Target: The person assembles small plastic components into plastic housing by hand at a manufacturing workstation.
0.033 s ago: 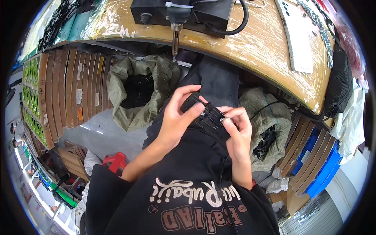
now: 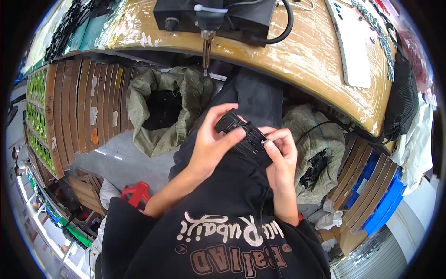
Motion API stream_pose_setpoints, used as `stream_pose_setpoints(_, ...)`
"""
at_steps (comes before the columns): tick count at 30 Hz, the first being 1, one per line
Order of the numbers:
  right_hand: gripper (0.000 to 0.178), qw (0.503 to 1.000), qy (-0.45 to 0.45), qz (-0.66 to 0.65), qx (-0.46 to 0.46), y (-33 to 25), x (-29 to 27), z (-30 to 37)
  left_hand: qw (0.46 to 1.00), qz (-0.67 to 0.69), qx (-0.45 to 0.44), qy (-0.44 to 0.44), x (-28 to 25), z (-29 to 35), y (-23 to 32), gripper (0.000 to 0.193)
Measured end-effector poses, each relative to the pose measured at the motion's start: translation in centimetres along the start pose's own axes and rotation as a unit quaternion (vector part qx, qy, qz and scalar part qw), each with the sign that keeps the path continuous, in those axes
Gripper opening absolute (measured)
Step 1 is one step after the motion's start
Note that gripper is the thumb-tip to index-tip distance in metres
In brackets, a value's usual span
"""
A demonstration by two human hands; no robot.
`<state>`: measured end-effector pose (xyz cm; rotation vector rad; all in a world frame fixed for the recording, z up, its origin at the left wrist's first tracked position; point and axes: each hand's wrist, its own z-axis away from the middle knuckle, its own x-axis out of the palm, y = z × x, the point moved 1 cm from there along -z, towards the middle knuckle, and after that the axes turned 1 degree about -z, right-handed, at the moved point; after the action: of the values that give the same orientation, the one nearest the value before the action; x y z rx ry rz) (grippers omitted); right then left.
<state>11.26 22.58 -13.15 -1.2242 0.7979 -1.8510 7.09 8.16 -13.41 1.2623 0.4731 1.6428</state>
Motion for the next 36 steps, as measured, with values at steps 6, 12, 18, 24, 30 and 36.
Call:
stream_pose_setpoints(6, 0.012, 0.999, 0.031, -0.035, -0.003, 0.8, -0.2, 0.6, 0.995, 0.035, -0.076, 0.054, 0.4, 0.9, -1.7, 0.014)
stream_pose_setpoints(12, 0.012, 0.996, 0.009, 0.057, -0.073, 0.4, -0.4, 0.1, 0.998, -0.011, -0.044, 0.049, 0.8, 0.7, -0.7, 0.012)
stream_pose_setpoints(18, 0.016, 0.992, -0.006, 0.059, -0.113, -1.6, -2.7, -0.5, 0.986, -0.161, -0.039, -0.033, -0.2, 0.9, 1.1, 0.022)
stream_pose_setpoints(24, 0.018, 0.978, -0.095, 0.13, -0.135, -2.7, -1.4, -1.7, 0.947, -0.303, 0.028, -0.099, 0.3, 1.5, 1.0, 0.025)
stream_pose_setpoints(30, 0.016, 0.985, -0.161, 0.037, -0.046, -2.5, -0.9, -2.1, 0.919, -0.355, 0.037, -0.167, 1.1, 1.9, 2.4, 0.024)
stream_pose_setpoints(36, 0.014, 0.981, -0.182, 0.059, -0.028, -2.5, -1.0, -1.8, 0.903, -0.382, 0.024, -0.196, 1.1, 1.9, 3.2, 0.024)
